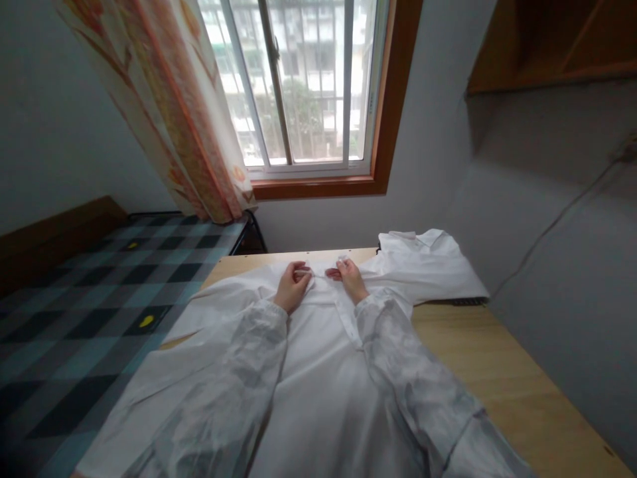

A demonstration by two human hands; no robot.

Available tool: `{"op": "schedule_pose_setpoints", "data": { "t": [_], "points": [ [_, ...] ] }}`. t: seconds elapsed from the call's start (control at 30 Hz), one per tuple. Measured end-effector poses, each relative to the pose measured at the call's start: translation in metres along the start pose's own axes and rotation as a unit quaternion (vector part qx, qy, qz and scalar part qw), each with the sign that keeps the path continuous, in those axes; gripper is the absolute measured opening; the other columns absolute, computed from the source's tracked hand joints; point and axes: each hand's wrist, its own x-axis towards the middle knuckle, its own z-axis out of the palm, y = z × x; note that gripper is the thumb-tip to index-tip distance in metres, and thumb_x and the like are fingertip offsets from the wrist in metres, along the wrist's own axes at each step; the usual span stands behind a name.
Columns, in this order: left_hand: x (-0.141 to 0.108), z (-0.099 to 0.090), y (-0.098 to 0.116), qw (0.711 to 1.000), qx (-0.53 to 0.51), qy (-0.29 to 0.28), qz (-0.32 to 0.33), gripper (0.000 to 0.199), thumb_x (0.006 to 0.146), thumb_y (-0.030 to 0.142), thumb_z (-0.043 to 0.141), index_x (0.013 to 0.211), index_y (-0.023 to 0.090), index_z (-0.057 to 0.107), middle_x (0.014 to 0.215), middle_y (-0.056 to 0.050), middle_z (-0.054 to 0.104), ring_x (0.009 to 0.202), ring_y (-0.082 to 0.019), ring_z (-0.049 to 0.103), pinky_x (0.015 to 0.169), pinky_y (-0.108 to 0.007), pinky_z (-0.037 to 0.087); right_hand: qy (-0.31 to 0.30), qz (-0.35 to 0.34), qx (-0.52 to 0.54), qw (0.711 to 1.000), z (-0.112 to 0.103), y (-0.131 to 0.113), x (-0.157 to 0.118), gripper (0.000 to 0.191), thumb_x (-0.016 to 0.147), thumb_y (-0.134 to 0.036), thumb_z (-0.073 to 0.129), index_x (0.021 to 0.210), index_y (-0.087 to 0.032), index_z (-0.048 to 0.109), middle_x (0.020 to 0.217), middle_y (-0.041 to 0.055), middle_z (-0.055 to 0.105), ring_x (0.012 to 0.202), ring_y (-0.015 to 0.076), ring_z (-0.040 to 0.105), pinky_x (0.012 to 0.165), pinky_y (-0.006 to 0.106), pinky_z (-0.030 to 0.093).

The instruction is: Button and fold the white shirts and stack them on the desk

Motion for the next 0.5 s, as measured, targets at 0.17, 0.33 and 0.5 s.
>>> {"op": "schedule_pose_setpoints", "data": {
  "t": [0.17,0.33,0.5],
  "points": [
    [-0.005,-0.002,-0.004,0.973,0.223,0.045,0.046,0.034,0.08,0.029,0.079,0.104,0.024,0.056,0.088,0.0,0.064,0.07,-0.017,0.057,0.072,-0.032,0.046,-0.006,-0.052,-0.017,0.999,-0.005,0.015,-0.003,0.047,0.085,-0.059,0.077,0.104,-0.028,0.047,0.083,-0.0001,0.078,0.071,0.0181,0.074,0.065,0.027,0.057],
    [-0.01,-0.002,0.001,0.953,0.3,0.021,0.035,0.022,0.089,0.031,0.072,0.108,0.026,0.063,0.072,0.0,0.063,0.066,-0.022,0.059,0.069,-0.035,0.04,0.022,-0.165,-0.159,0.973,-0.006,0.018,-0.018,0.065,0.088,-0.034,0.066,0.148,-0.03,0.042,0.094,-0.0031,0.07,0.065,0.0162,0.06,0.063,0.028,0.051],
    [-0.008,-0.008,0.003,0.929,0.363,-0.046,0.056,0.028,0.089,0.022,0.07,0.115,0.029,0.075,0.077,-0.001,0.069,0.072,-0.023,0.064,0.071,-0.035,0.04,0.013,-0.259,-0.409,0.875,-0.007,0.014,-0.024,0.054,0.088,-0.019,0.059,0.142,-0.025,0.062,0.11,0.0086,0.069,0.094,0.0268,0.063,0.091,0.041,0.055]
  ]
}}
